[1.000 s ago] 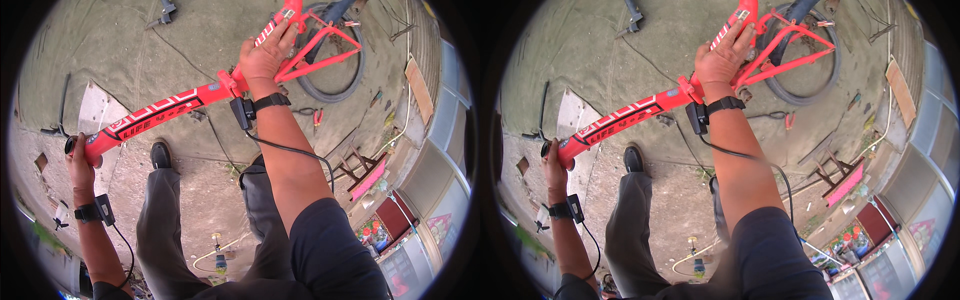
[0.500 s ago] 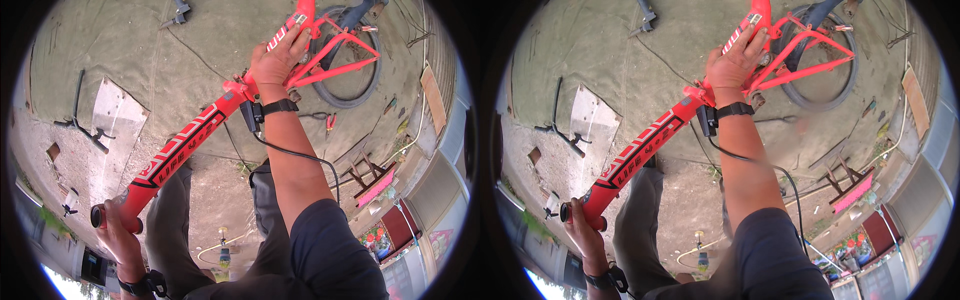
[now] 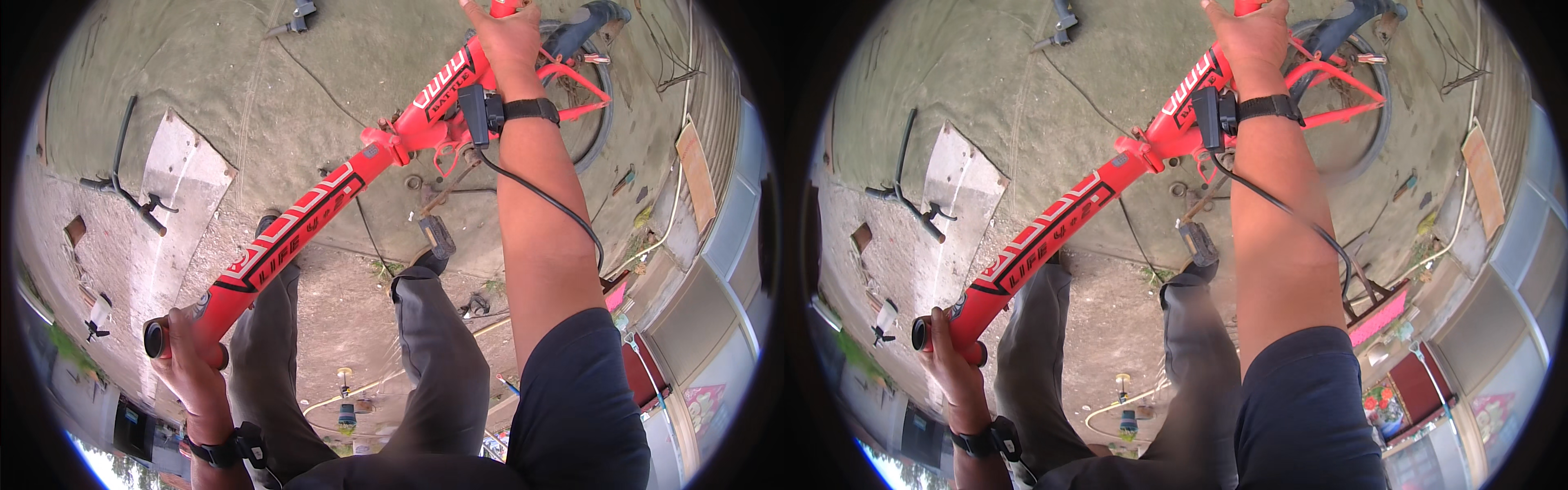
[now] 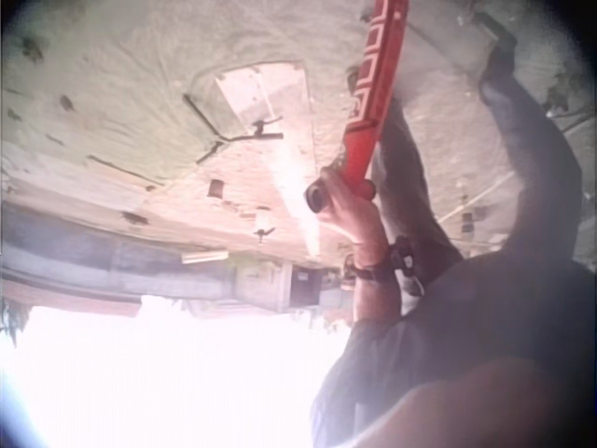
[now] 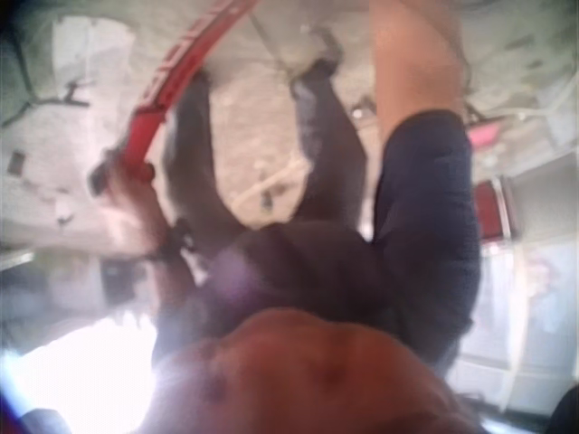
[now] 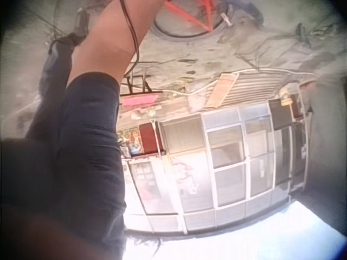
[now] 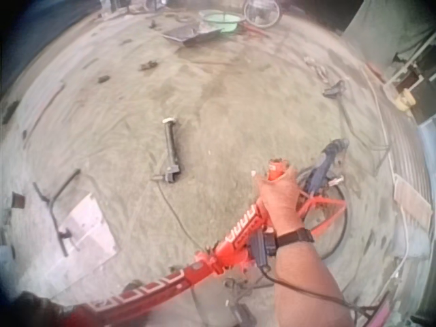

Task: The person works on a red bicycle frame in a cluttered outdoor yard. They use a grease gun to apply lubricant to the bottom bracket area, then handle a patterned seat cover and place it on a nearby motorbike. The person also picks up and inspects a wire basket and the bicycle frame, moving around the yard between actions.

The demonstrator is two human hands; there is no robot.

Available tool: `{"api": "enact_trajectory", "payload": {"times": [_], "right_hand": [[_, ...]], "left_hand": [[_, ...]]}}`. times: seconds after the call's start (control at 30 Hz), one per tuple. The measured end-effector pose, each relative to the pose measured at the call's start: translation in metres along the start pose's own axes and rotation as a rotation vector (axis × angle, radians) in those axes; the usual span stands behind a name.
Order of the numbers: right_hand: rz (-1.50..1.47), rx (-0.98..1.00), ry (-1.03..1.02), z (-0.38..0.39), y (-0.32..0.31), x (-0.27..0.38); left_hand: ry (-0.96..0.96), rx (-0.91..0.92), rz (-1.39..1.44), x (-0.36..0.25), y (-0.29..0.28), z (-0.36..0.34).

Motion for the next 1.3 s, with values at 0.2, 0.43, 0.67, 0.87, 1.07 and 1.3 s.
{"api": "enact_trajectory", "payload": {"times": [0.2, 0.43, 0.67, 0.87, 1.07, 1.3], "right_hand": [[-0.131, 0.390, 0.158, -0.017, 0.041, -0.042], [-0.299, 0.417, 0.308, -0.017, 0.033, -0.058], [-0.431, 0.383, 0.171, -0.020, 0.027, -0.056], [-0.386, 0.349, 0.294, -0.018, 0.022, -0.069], [-0.372, 0.372, 0.460, -0.015, -0.012, -0.086], [-0.628, 0.051, 0.407, 0.012, -0.091, -0.094]], "left_hand": [[0.026, -0.054, 0.026, 0.007, -0.004, -0.006], [0.155, -0.056, 0.003, 0.014, -0.011, -0.054], [0.195, -0.144, 0.175, 0.028, -0.014, -0.134], [0.284, 0.016, 0.228, 0.025, -0.004, -0.172], [0.464, 0.036, 0.027, 0.004, 0.007, -0.191], [0.563, 0.289, 0.110, -0.038, 0.032, -0.222]]}}
Point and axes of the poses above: each hand's wrist, its own z-axis away from the middle knuckle, its own y-axis out of the palm, x = y × z, the point moved 7 cm from there along -z, towards the middle knuckle, and after that the axes turned 1 degree about x, right-handed, at the moved point
